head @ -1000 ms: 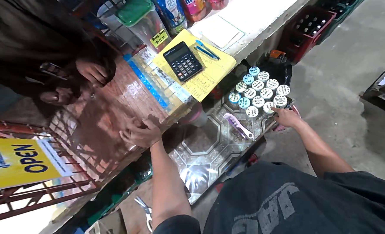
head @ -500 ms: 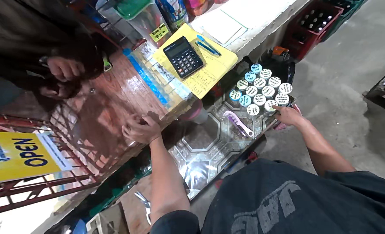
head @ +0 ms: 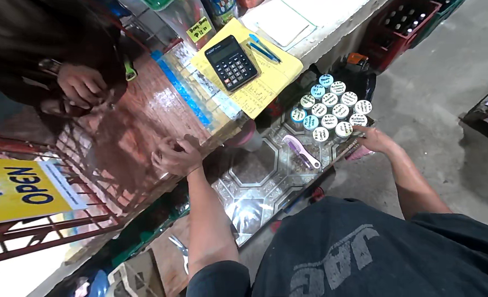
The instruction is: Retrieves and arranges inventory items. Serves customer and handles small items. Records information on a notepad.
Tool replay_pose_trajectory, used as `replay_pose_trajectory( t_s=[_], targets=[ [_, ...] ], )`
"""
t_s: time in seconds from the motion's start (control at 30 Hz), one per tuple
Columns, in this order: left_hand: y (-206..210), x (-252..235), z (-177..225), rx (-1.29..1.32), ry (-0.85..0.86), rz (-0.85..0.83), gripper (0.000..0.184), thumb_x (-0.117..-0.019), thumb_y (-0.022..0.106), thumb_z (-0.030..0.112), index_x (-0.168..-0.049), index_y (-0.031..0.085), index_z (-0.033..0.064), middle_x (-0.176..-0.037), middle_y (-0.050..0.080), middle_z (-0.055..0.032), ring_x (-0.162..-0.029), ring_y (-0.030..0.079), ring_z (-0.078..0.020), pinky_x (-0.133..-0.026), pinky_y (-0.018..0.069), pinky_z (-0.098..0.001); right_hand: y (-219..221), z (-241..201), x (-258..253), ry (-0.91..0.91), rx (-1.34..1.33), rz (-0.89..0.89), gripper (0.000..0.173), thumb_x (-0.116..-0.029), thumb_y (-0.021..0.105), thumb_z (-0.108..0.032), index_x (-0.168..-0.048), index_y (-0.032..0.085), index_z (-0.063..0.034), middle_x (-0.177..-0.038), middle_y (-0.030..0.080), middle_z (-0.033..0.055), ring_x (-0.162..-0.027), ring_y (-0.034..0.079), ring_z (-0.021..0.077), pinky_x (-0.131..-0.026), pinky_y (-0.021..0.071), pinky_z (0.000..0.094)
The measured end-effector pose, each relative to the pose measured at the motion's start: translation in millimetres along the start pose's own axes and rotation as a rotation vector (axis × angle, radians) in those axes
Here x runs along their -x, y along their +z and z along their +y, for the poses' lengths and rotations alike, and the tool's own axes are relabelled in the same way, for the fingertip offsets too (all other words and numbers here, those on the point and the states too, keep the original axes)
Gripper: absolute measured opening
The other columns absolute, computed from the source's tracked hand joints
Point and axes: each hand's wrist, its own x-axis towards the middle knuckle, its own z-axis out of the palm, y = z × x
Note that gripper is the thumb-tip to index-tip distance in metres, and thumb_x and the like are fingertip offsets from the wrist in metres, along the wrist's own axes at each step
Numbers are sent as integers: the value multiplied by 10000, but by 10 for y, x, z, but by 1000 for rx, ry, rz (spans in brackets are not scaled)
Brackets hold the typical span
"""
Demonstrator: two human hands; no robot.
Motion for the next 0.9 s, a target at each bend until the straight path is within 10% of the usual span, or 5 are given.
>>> replay_pose_trajectory(
  t_s=[0.3,0.63,0.9],
  targets=[
    [9,1,2,-27,-2,22,423,-999,475,357,-1177,711,54,-1103,738,-172,-1215,622,-395,-1112,370,-538,137,196,-48,-98,68,-19,271,-1038,547,-107,-1213,753,-120,-1180,714,222,-1141,645,457,-985,441,704],
    [23,4,34,-20,16,63,404,-989,473,330,-1131,724,47,-1003,749,-152,-1143,654,-378,-1093,383,-509,135,94,-61,-69,70,-91,207,-1009,645,-168,-1114,751,-25,-1133,709,246,-1115,649,453,-991,448,679],
    [34,6,-2,-1,40,60,406,-1003,465,326,-1118,715,27,-1004,740,-175,-1136,649,-402,-1079,396,-538,-44,28,-70,-40,39,143,304,-1028,576,-131,-1308,695,-126,-1089,713,270,-1021,665,505,-894,459,736]
  ],
)
